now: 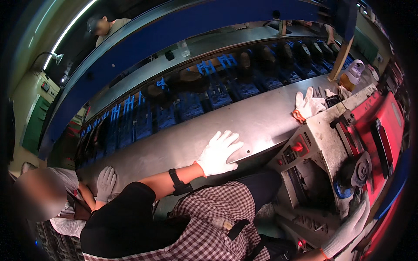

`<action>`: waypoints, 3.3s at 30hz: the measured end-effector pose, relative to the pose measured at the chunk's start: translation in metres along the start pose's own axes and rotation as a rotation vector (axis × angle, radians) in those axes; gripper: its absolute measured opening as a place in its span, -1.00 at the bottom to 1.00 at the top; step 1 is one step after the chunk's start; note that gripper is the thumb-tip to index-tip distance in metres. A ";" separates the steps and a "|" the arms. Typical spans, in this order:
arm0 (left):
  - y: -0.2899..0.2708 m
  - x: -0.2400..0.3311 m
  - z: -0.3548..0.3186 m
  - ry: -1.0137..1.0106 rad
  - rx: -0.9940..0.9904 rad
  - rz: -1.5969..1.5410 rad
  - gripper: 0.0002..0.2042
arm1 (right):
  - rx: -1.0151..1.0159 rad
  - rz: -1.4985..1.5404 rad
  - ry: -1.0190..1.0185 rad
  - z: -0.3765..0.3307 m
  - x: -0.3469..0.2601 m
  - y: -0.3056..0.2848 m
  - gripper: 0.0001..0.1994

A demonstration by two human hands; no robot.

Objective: Operates heat-pressing machines to attach shoe soles or components on a factory assembly line.

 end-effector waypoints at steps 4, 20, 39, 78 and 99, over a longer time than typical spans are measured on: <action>0.005 -0.003 -0.002 0.067 0.087 0.017 -0.26 | -0.019 0.064 0.041 -0.001 -0.002 0.001 -0.52; 0.004 -0.001 -0.001 0.031 0.036 -0.008 -0.27 | -0.005 0.006 0.044 0.002 -0.001 -0.002 -0.50; 0.006 -0.001 -0.002 0.031 0.057 0.008 -0.27 | -0.052 0.008 0.025 0.007 0.010 -0.007 -0.49; -0.054 0.306 0.263 1.022 0.172 -0.528 -0.56 | -0.167 0.302 0.343 -0.020 -0.079 0.017 -0.65; -0.161 0.358 0.326 1.056 -0.112 -0.295 -0.53 | -0.023 -0.738 -0.663 0.007 -0.099 0.011 -0.80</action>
Point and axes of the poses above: each hand's wrist, its own z-axis towards the middle knuckle, its own y-axis out of the palm, x = y × z, the point moved 1 cm from there along z, towards the middle knuckle, and after that the axes turned 13 degrees about -z, right-handed, at the moved point
